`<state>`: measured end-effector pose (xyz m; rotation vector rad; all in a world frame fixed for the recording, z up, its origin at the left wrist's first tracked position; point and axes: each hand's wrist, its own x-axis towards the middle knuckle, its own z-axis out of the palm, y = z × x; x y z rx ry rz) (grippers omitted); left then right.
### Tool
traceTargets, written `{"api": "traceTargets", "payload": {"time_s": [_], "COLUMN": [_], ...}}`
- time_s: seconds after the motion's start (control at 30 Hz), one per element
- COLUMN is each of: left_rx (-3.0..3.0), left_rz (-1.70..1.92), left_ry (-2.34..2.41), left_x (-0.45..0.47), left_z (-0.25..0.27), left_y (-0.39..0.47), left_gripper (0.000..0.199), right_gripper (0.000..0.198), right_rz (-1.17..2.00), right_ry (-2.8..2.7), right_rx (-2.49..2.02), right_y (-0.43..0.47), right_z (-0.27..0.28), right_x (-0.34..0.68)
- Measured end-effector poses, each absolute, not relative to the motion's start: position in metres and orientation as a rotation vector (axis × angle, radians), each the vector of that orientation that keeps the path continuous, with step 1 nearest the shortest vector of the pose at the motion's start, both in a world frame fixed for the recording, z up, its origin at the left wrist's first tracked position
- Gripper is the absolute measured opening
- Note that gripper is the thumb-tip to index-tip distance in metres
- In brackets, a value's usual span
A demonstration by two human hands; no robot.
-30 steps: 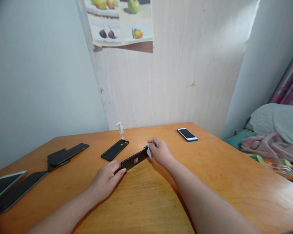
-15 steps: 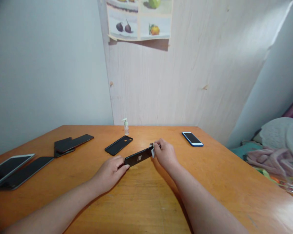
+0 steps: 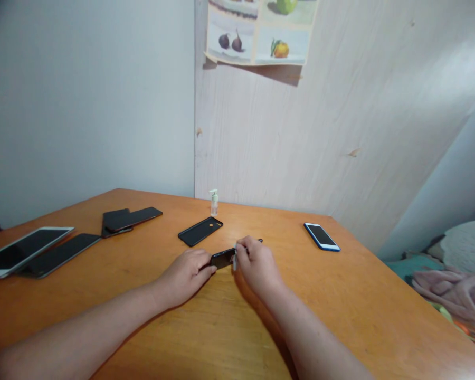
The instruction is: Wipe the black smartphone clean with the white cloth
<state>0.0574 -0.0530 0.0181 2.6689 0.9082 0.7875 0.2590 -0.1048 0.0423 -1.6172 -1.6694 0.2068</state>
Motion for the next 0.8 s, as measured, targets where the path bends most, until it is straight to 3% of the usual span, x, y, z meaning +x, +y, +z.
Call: {"api": "traceTargets", "payload": {"time_s": [0.17,0.47,0.8], "left_rx": [2.691,2.681,2.611], "left_rz": [0.761,0.769,0.773], "left_ry": [0.915,0.852,0.878], "left_x": [0.058,0.057,0.057], "left_z": [0.019,0.019,0.015], "left_y": [-0.053,-0.053,-0.051], "left_gripper": [0.022,0.016,0.023], "right_gripper": [0.026,0.022,0.032], "right_rz": [0.09,0.278,0.161], "right_ry": [-1.497,-1.814,-1.449], "right_rx": [-1.747,-1.395,-1.713], "right_y": [-0.096,-0.115,-0.09], "right_z": [0.041,0.041,0.029], "right_x": [0.295,0.227,0.307]}}
